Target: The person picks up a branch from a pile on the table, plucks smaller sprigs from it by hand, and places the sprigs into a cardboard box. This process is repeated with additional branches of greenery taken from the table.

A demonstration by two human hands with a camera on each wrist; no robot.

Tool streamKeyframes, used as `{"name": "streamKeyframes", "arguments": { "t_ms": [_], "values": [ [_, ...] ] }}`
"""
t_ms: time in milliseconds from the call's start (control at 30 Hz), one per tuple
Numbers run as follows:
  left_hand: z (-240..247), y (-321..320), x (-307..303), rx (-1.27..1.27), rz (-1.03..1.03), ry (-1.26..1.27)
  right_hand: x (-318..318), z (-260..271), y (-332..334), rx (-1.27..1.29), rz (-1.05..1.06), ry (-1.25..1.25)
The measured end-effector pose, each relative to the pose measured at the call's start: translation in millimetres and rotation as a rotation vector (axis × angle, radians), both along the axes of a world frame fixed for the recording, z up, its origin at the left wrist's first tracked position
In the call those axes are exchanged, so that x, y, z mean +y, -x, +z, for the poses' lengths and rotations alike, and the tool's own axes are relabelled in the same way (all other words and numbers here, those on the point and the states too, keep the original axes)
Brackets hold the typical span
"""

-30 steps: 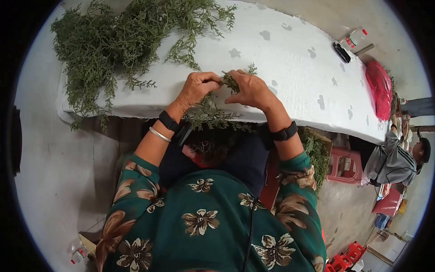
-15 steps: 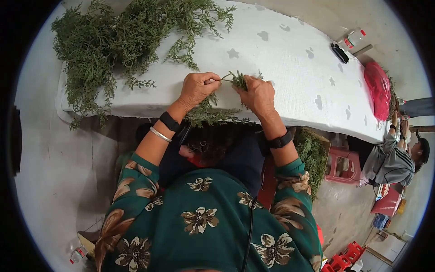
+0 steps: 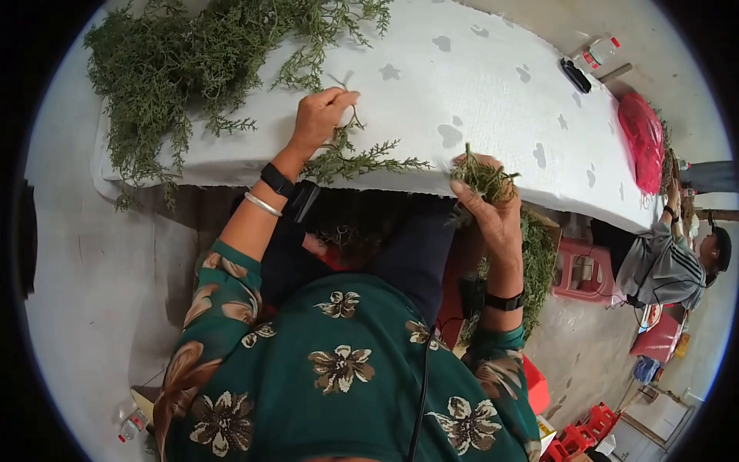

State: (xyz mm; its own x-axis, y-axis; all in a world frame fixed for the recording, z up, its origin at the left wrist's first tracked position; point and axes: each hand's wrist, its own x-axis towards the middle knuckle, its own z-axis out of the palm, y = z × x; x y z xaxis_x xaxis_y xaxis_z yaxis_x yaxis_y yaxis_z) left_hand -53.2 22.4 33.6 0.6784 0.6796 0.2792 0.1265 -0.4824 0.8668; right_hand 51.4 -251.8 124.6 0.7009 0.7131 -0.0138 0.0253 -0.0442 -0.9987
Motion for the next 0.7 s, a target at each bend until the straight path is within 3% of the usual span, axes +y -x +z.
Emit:
{"name": "streamKeyframes", "arguments": {
  "t_ms": [67, 100, 133, 233, 500, 567, 700],
  "values": [
    [-2, 7, 3, -0.189, 0.002, 0.424, 1, -5, -8, -0.562, -0.053, 0.059],
    [-3, 10, 3, -0.187, 0.012, 0.426, 2, -8, -8, -0.839, -0.079, 0.085],
    [-4, 11, 4, -0.260, 0.004, 0.496, 4, -12, -6, -0.839, -0.070, 0.080],
    [0, 14, 8, -0.417, -0.003, 0.621, 21, -21, 9, -0.226, -0.082, -0.063],
    [2, 21, 7, -0.506, -0.048, 0.706, 104, -22, 30, -0.166, 0.006, -0.136],
    [2, 22, 7, -0.505, -0.065, 0.709, 129, -43, 29, 0.260, 0.180, -0.039],
    [1, 20, 11, -0.518, -0.063, 0.715, 161, -61, 39, 0.465, 0.308, 0.083]
  ]
}}
